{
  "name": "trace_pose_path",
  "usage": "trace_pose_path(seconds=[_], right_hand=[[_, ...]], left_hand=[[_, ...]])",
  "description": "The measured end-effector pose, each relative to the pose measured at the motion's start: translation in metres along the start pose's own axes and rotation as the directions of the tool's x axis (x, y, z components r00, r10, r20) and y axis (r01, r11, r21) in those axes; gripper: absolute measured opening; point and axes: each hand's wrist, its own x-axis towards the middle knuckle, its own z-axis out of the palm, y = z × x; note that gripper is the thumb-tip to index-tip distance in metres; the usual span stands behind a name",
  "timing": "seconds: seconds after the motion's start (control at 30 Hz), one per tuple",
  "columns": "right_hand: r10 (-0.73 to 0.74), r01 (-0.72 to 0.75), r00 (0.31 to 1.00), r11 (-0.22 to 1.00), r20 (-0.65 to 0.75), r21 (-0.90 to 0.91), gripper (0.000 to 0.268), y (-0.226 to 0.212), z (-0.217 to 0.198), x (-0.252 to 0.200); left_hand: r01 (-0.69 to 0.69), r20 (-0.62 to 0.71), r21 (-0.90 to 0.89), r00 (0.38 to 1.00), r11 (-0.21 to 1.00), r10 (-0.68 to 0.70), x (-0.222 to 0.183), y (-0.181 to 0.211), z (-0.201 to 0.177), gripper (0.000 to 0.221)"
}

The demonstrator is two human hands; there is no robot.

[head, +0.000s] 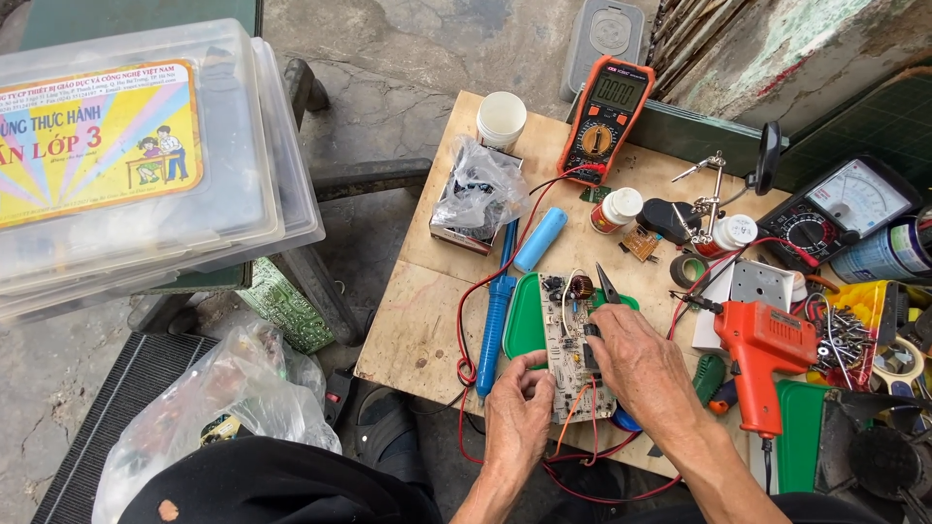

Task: Testing and inspecting a circuit board using a multimeter and hand tools on a repair bench.

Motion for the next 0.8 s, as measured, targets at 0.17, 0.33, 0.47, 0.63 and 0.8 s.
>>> trace_pose_path(seconds=[0.17,0.33,0.47,0.63,0.8], right_hand=[[0.029,-0.031,0.999,0.999,0.039,0.044,0.032,0.001,-0.003,0.003],[0.170,-0.182,0.973,0.981,0.155,0.062,0.032,0.004,-0.002,0.006],[0.215,-0.236,0.960,0.967,0.180,0.100,0.034,0.002,-0.004,0.007],[0.192,-0.213,0.970,0.966,0.150,0.144,0.032,0.004,-0.003,0.009],[0.259,-0.303,0.937,0.936,0.234,0.179,0.034,0.012,0.006,0.011]], left_hand=[[0.009,0.003,-0.013,1.000,1.000,-0.009,0.001,0.000,0.001,0.041],[0.062,0.005,0.027,0.998,0.998,-0.062,0.001,0.009,0.004,0.037],[0.160,0.024,-0.106,0.987,0.981,-0.158,0.001,0.025,0.003,0.038],[0.202,0.004,-0.113,0.979,0.973,-0.203,0.015,0.027,0.012,0.043],[0.261,0.033,-0.076,0.965,0.962,-0.259,0.026,0.037,0.022,0.040]])
